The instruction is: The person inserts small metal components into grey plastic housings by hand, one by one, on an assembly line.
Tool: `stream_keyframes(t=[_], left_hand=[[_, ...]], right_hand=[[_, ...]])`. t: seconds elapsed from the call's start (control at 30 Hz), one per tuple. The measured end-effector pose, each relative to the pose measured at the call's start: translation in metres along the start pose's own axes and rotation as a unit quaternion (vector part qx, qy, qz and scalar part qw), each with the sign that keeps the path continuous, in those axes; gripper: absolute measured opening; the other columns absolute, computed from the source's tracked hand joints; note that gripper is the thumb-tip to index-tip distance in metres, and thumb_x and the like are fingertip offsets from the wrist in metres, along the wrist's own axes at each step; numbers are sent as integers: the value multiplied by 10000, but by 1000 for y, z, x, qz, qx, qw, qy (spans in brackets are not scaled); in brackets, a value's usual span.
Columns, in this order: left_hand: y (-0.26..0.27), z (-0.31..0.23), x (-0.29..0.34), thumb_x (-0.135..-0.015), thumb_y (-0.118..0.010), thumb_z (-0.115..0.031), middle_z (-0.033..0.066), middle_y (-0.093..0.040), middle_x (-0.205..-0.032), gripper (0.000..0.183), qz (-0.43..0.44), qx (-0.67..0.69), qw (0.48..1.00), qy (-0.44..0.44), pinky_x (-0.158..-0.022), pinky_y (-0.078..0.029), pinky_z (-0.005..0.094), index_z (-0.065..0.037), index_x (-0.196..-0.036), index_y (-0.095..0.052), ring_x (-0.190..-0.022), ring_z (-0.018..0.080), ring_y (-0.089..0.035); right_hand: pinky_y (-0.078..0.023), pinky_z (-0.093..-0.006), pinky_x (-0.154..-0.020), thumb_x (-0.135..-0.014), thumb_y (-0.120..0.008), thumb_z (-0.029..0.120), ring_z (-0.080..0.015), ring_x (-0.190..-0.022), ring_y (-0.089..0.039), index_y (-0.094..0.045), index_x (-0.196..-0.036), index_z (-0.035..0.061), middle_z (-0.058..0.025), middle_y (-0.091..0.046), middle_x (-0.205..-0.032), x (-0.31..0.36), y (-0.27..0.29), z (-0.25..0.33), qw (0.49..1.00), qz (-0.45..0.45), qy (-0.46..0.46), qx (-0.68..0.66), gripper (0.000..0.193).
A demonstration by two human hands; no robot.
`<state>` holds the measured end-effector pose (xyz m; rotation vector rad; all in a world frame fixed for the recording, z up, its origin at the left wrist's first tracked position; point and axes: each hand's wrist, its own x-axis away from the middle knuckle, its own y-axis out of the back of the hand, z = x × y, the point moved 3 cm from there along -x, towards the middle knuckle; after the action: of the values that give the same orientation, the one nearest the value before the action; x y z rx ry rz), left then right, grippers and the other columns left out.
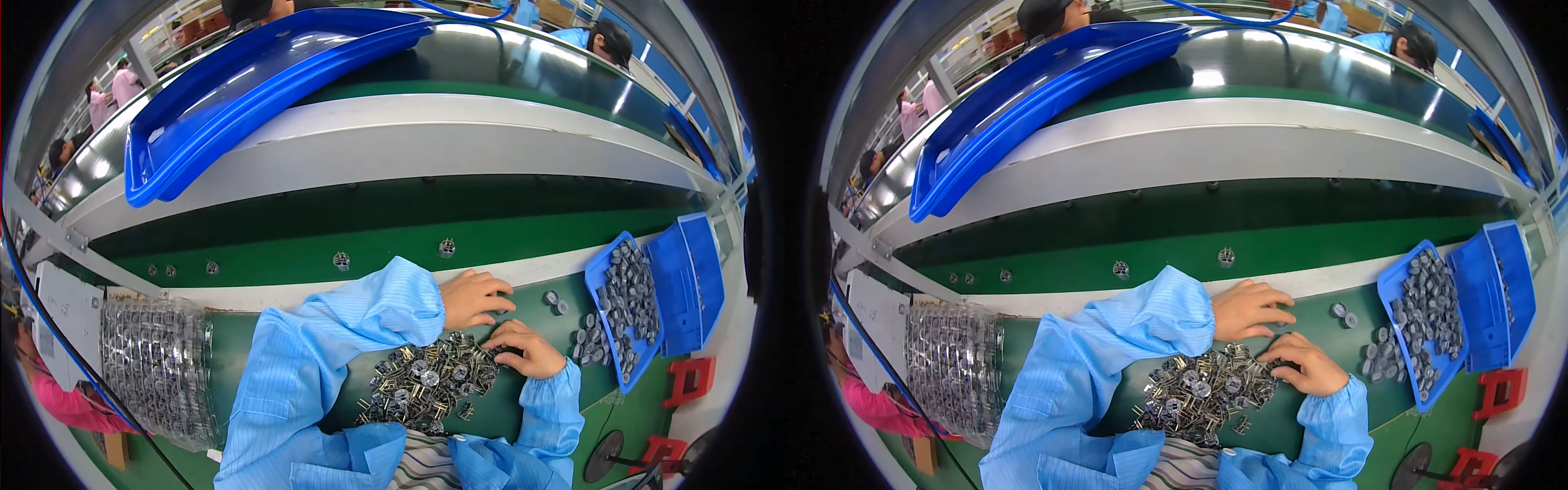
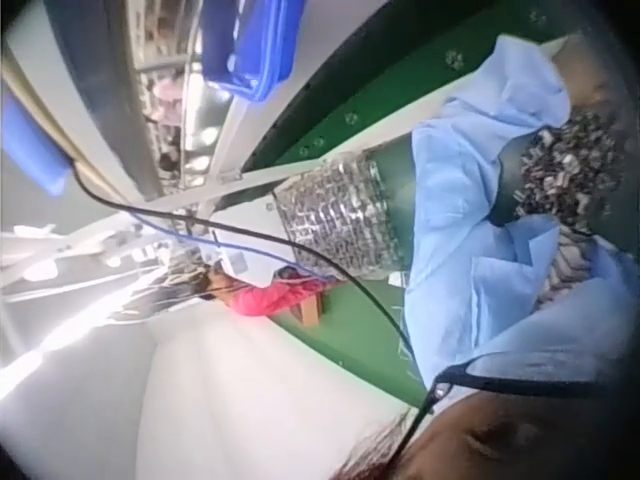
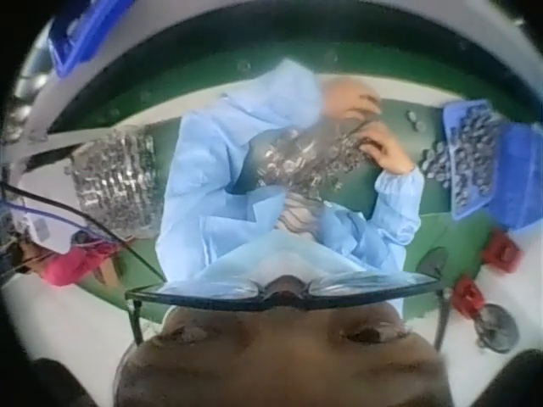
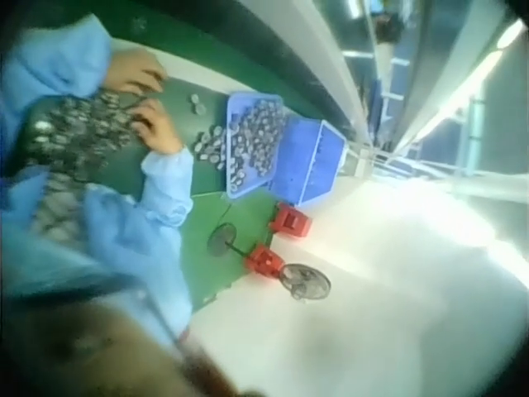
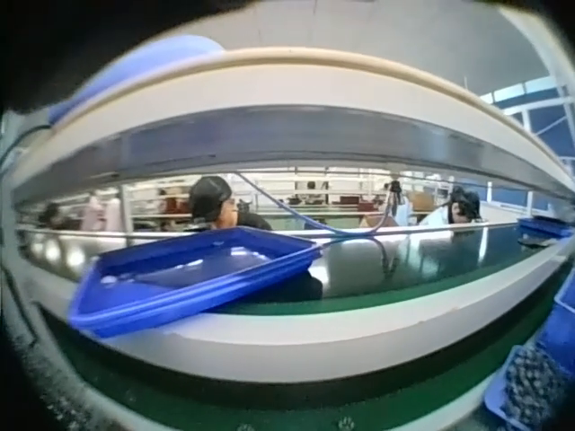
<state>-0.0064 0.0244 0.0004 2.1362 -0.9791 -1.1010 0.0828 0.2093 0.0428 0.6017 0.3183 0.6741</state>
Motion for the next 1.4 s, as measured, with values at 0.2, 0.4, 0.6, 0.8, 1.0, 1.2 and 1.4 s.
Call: stream_keyframes(t=[0.2, 0.4, 0.6, 0.8, 1.0, 1.2, 1.4], left_hand=[[-1, -1, 1, -905, -745, -214, 38, -614, -1318, 309, 9, -10, 1000, -27, -934, -417, 429, -162, -1206, -702, -1222, 234, -560], [5, 10, 0, -884, -762, -185, 29, -699, -1204, 181, -40, 10, 999, 6, -944, -462, 422, -127, -1044, -702, -1137, 247, -630], [8, 10, -3, -857, -788, -141, 47, -726, -1203, 221, -22, 41, 999, 28, -968, -464, 432, -98, -1054, -699, -1137, 268, -634], [15, 0, -8, -812, -839, -164, 60, -652, -1285, 339, 0, 50, 996, 78, -1004, -430, 432, -112, -1095, -660, -1212, 293, -586], [16, 1, -5, -748, -892, -258, 62, -610, -1114, 407, -25, -14, 991, 129, -928, -414, 414, -105, -1045, -660, -1089, 280, -571], [13, -1, -7, -745, -881, -233, 52, -598, -1047, 373, 5, -3, 996, 88, -888, -394, 402, -114, -1041, -689, -1034, 262, -563], [14, -8, -10, -752, -869, -217, 36, -606, -1075, 391, -13, 2, 995, 98, -890, -380, 407, -143, -1100, -708, -1060, 268, -561]], right_hand=[[-533, -356, -750, -813, -817, 20, -241, -899, -669, -764, -935, 30, -81, -696, -966, -2, -2, 2, 996, -18, -80, -42, 133], [-495, -272, -633, -869, -791, 37, -116, -748, -648, -738, -873, 5, -62, -708, -873, -5, -3, -14, 992, -85, -85, -49, 62], [-512, -304, -545, -925, -744, 99, -104, -597, -634, -748, -896, 6, -56, -695, -752, 4, 2, -43, 915, -278, -263, -131, 97], [-495, -294, -507, -936, -748, 164, -119, -565, -630, -727, -964, -21, -70, -683, -702, 8, 8, -44, 885, -346, -291, -112, 188], [-523, -340, -643, -865, -820, 147, -165, -724, -642, -727, -928, 20, -96, -640, -849, 8, 15, -20, 956, -216, -198, 19, 170], [-525, -315, -689, -903, -733, -6, -156, -785, -665, -736, -952, 1, -61, -680, -941, -3, 6, -33, 935, -321, -142, -46, 50], [-501, -312, -630, -899, -749, 47, -169, -699, -639, -729, -945, 13, -79, -684, -865, -11, -5, -29, 919, -347, -184, -22, 61]])
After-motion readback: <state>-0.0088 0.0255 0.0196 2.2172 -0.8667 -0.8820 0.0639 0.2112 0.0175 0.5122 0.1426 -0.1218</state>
